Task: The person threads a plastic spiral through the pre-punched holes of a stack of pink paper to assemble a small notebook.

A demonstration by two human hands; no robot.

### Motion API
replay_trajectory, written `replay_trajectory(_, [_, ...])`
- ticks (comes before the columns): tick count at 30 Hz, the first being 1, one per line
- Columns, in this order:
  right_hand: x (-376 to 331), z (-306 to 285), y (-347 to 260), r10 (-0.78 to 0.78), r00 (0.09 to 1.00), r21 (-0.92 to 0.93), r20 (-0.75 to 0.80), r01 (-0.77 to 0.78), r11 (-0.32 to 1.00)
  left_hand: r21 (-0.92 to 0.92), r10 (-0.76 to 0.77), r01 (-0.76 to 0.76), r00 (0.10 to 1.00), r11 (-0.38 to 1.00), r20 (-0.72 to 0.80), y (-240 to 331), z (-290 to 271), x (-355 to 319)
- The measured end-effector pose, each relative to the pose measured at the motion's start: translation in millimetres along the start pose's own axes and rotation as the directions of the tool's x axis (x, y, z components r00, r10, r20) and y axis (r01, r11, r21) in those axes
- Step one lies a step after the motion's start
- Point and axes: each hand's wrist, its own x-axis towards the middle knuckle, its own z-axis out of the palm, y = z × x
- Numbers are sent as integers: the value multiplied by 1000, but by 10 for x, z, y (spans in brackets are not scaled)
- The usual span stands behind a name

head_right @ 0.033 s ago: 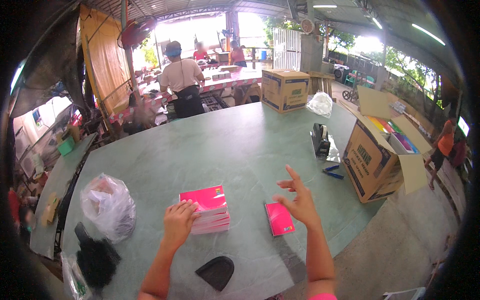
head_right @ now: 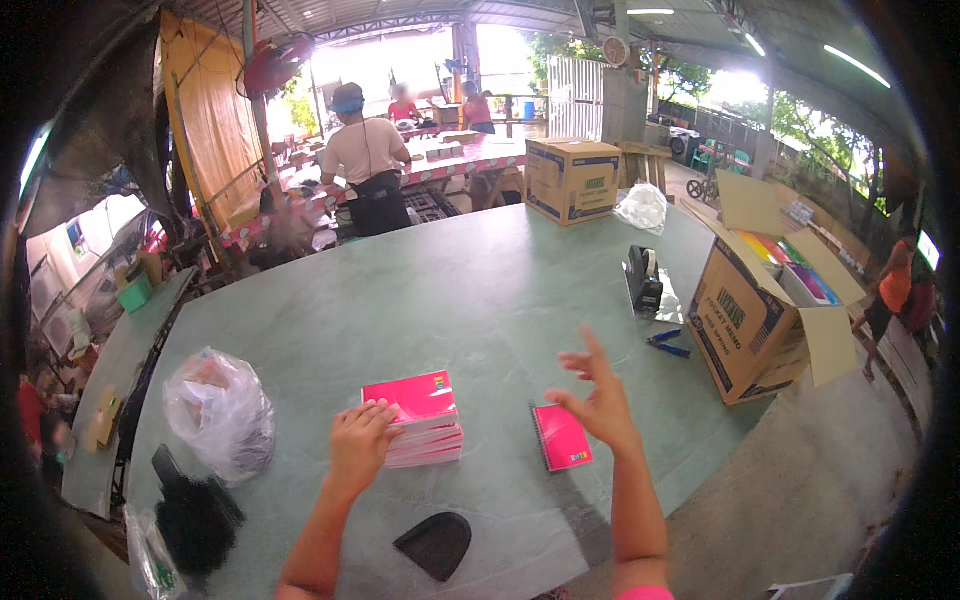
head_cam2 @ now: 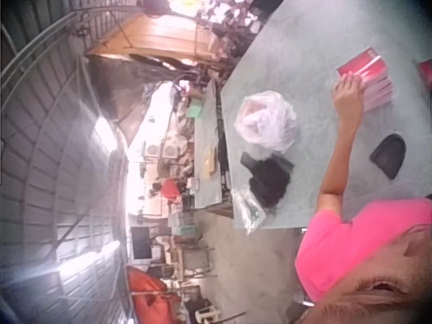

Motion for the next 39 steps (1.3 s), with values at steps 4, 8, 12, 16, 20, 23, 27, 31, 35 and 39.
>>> replay_trajectory(4, [188, -399, -179, 244, 721, 487, -648, 146, 861, -33, -5, 5, 1000, 999, 8, 0, -6, 26])
replay_trajectory(8, [78, -1166, -40, 394, 490, 610, -778, 439, 660, -38, -17, 17, 1000, 999, -10, 2, 0, 39])
replay_trajectory(12, [-124, -1173, -23, 270, 610, 591, -745, 414, 692, -85, -35, 35, 999, 996, 8, 36, -17, 54])
replay_trajectory(16, [-297, -269, -108, 191, 858, 372, -477, 0, 928, -70, -25, 23, 999, 997, -27, 9, -45, 51])
replay_trajectory(20, [-460, 551, -398, -162, 980, -203, -115, 137, 970, -28, 42, -45, 995, 999, -88, 104, -248, 139])
replay_trajectory(23, [-539, 867, -628, -274, 961, -138, -47, 265, 954, -154, 90, -97, 995, 983, -51, 376, -664, 75])
replay_trajectory(27, [-810, 957, -305, 18, 891, 181, 454, -112, 977, -295, 109, -48, 976, 954, 191, 409, -644, -154])
replay_trajectory(31, [-1184, 1264, 69, 195, 823, 276, 534, -387, 880, -348, 32, 101, 934, 932, 356, 192, -44, -686])
replay_trajectory(35, [-1487, 1477, 181, 382, 743, 192, 550, -558, 808, -422, -64, 199, 948, 884, 312, 110, 484, -1116])
replay_trajectory(39, [-1425, 1407, 91, 286, 771, 191, 569, -462, 866, -436, -91, 264, 921, 860, 378, 169, 313, -1051])
